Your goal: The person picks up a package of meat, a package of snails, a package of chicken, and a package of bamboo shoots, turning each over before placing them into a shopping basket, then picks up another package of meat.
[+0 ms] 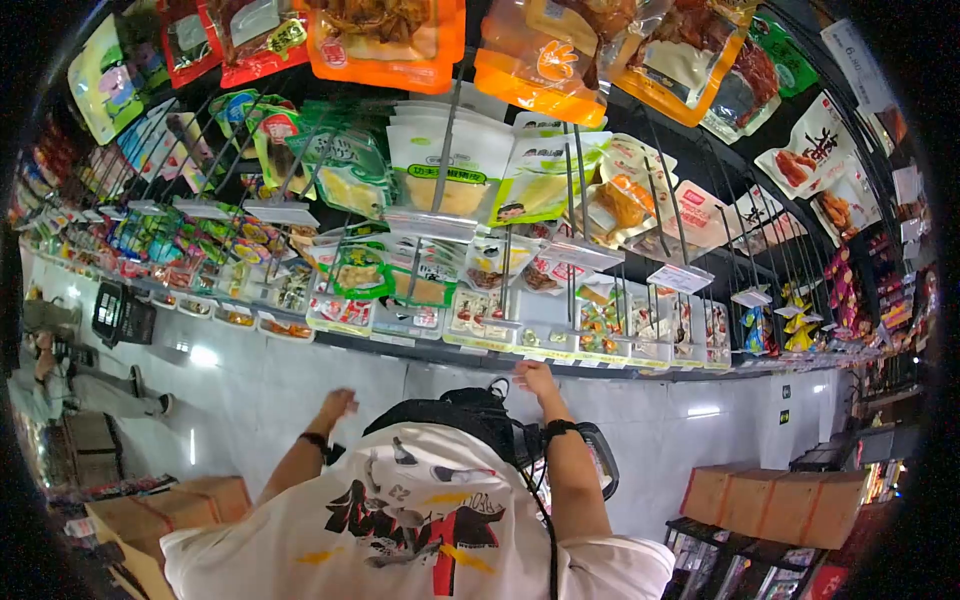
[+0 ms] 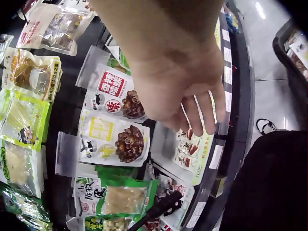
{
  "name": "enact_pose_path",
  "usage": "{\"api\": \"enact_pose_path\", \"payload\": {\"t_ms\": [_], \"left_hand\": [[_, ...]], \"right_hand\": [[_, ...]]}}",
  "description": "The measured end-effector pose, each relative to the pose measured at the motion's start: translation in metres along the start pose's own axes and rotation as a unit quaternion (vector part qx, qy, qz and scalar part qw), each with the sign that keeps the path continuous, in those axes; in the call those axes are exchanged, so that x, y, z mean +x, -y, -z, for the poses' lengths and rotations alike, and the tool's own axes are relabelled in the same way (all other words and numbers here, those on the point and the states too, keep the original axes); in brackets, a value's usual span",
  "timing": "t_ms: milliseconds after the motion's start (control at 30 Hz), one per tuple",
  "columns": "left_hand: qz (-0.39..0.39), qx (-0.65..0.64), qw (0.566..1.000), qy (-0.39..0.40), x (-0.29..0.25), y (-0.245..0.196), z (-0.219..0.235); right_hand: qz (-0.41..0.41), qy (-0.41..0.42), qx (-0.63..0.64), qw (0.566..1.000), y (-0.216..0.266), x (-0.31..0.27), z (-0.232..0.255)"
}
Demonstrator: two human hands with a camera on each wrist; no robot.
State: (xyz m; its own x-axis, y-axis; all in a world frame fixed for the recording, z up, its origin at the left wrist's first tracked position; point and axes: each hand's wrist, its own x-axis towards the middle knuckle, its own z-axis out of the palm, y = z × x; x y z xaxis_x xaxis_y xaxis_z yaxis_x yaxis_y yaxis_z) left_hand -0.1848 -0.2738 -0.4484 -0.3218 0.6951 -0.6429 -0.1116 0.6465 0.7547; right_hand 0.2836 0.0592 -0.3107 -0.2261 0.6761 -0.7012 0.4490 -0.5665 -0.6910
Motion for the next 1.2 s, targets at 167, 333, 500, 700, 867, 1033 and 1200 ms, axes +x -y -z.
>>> {"api": "enact_pose_path", "payload": {"t_ms": [167, 333, 500, 700, 867, 1033, 1200], "left_hand": [[-0.105, -0.081, 0.991, -0.012, 0.017, -0.18, -0.018], [-0.165, -0.111, 0.978, 0.06, 0.052, -0.144, -0.038], [0.045, -0.009, 0.998, 0.044, -0.011, -0.108, -0.043], [0.325, -0.045, 0.943, -0.06, -0.125, 0.008, 0.009], [0.323, -0.083, 0.938, -0.093, -0.146, 0.018, 0.02], [0.229, -0.063, 0.968, -0.076, -0.106, -0.036, -0.018], [0.038, -0.037, 0.998, 0.016, -0.095, -0.122, -0.046]], "right_hand": [[0.018, 0.006, -0.003, 1.0, 0.068, -0.007, -0.016], [0.028, -0.03, -0.024, 0.999, 0.094, 0.019, -0.028], [0.113, -0.051, -0.086, 0.988, 0.067, 0.071, -0.023], [0.151, -0.179, 0.009, 0.972, 0.055, 0.161, -0.017], [0.29, -0.225, 0.039, 0.929, 0.124, 0.16, -0.03], [0.328, -0.191, 0.132, 0.916, 0.16, 0.176, -0.038], [0.294, -0.225, 0.063, 0.927, 0.142, 0.196, -0.023]]}}
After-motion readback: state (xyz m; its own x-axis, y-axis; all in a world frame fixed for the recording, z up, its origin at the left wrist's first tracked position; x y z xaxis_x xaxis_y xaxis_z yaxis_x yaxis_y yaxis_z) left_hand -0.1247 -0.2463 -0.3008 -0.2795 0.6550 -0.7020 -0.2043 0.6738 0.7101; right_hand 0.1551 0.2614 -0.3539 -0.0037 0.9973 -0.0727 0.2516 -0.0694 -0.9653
